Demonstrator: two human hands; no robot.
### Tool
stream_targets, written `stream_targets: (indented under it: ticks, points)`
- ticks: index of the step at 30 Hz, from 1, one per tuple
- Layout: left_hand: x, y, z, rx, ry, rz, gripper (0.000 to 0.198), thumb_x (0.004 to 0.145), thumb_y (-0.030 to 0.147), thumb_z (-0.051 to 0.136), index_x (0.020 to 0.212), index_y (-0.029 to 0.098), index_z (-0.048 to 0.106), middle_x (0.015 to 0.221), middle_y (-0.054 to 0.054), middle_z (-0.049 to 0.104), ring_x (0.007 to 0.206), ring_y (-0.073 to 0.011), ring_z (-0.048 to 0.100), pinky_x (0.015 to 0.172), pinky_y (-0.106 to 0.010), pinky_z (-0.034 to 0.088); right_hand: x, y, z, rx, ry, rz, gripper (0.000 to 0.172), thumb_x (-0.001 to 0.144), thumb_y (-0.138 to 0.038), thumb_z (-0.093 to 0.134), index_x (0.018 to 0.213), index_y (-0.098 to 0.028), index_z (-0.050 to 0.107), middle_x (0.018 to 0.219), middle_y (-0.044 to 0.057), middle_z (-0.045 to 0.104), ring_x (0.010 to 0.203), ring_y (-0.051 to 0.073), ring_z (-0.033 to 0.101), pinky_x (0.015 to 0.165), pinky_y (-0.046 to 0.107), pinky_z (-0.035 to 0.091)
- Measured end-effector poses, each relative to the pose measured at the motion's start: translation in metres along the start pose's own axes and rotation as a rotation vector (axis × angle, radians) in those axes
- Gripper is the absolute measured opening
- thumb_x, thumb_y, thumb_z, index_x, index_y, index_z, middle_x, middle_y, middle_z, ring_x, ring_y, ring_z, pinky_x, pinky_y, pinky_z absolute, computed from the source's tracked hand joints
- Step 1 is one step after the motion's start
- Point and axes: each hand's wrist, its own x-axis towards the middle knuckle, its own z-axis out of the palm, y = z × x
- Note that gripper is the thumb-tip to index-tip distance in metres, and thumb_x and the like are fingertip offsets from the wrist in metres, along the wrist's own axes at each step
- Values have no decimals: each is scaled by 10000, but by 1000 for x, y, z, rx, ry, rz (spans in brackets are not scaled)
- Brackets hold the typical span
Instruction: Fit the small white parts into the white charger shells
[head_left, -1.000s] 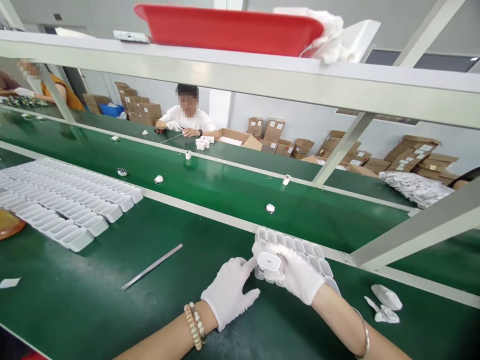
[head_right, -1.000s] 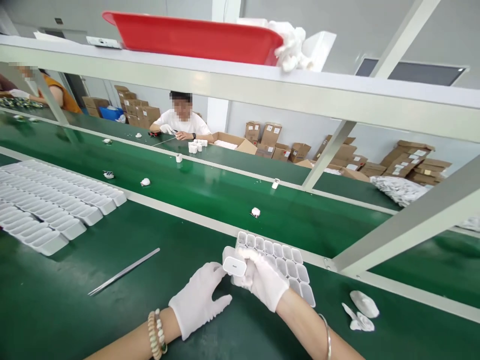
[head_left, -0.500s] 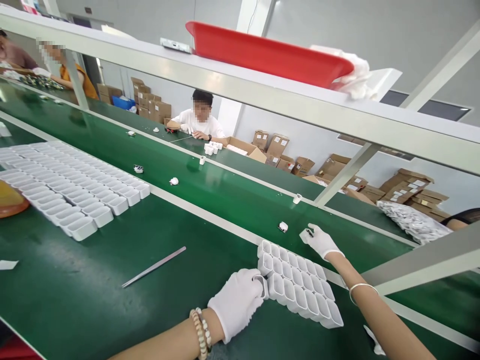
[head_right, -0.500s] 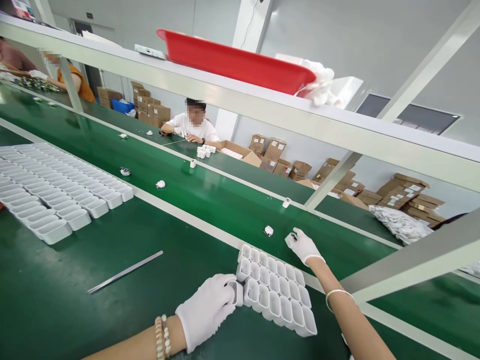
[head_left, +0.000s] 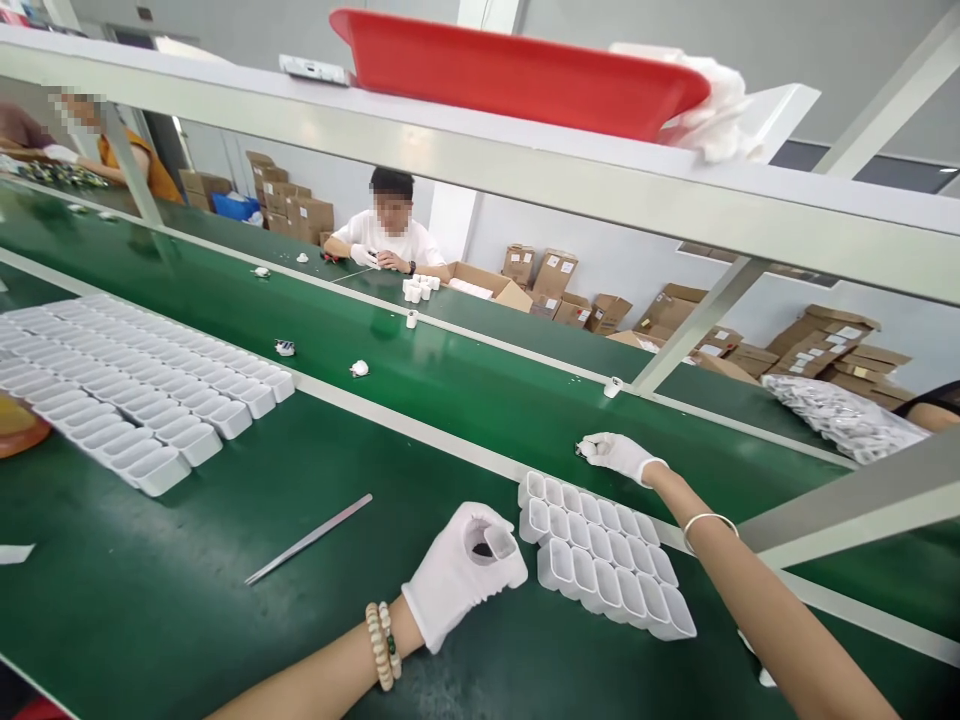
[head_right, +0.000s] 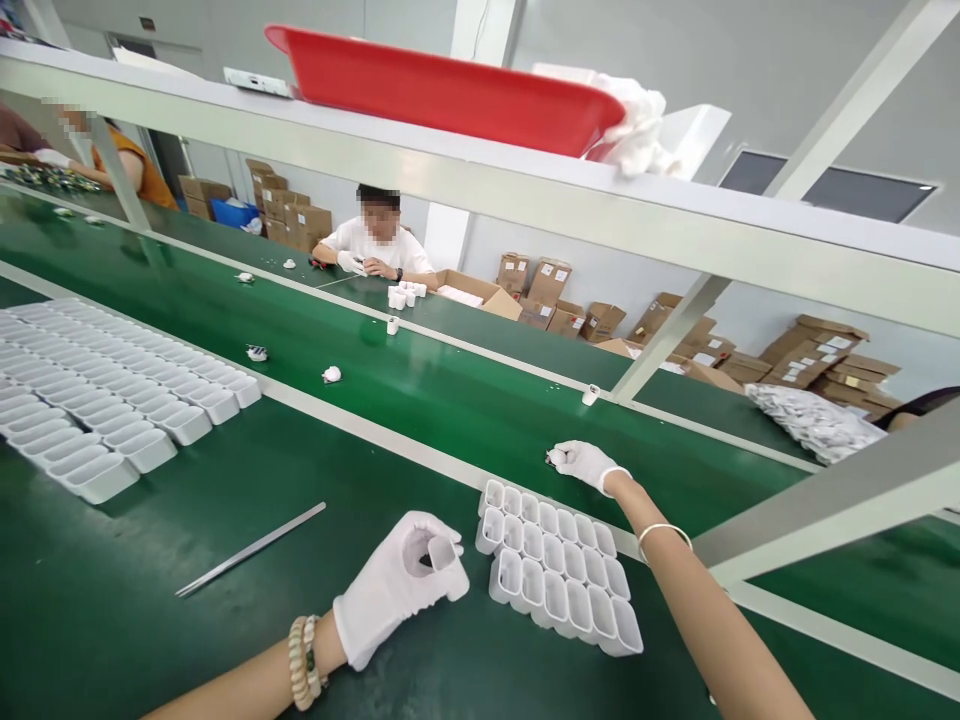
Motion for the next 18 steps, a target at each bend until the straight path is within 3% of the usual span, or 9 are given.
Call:
stream_targets:
  ticks: [3, 7, 10, 13, 16, 18]
  points:
    - [2, 2, -4, 96, 38, 11, 375, 645, 86, 709, 976, 191, 566, 915, -13, 665, 819, -163, 656, 756, -318, 569, -13, -2, -3, 116, -73, 28, 229, 960, -327, 611, 1116, -164, 650, 1133, 62, 666, 938, 188, 662, 813, 372, 572]
    - [0, 4, -9, 281, 42, 43, 423, 624, 39, 695, 1011, 188, 615, 1041, -50, 688, 920, -200, 676, 857, -372, 571, -32, -17, -8, 311, -47, 29, 249, 947, -347, 629, 1098, -150, 654, 1094, 67, 686, 940, 192, 674, 832, 393, 571]
    - [-3, 7, -12, 419, 18, 97, 409, 668, 65, 695, 1047, 208, 642, 1061, -52, 690, 965, -221, 673, 912, -415, 563, -56, -42, -12, 498, -19, -28, 466, 823, -484, 740, 1126, -140, 656, 1076, 111, 719, 963, 238, 695, 881, 447, 571]
    - [-7, 12, -13, 506, -7, 213, 418, 715, 92, 693, 1104, 236, 642, 1138, -58, 675, 1065, -240, 651, 1001, -444, 530, -99, -73, -11, 650, -71, -92, 704, 632, -565, 848, 1174, -157, 661, 1122, 125, 730, 978, 284, 708, 896, 476, 584]
    - [-11, 17, -16, 552, -50, 334, 434, 751, 95, 681, 1153, 254, 640, 1205, -76, 646, 1132, -252, 628, 1034, -434, 519, -151, -101, -3, 722, -182, -156, 605, 682, -460, 857, 1192, -185, 683, 1132, 118, 736, 985, 286, 717, 888, 467, 601]
    - [-13, 20, -18, 589, -73, 345, 462, 776, 118, 684, 1207, 274, 632, 1226, -82, 636, 1135, -255, 629, 1020, -424, 534, -178, -114, 5, 649, -202, -243, 466, 742, -420, 819, 1151, -218, 722, 1103, 96, 751, 975, 289, 724, 872, 460, 612]
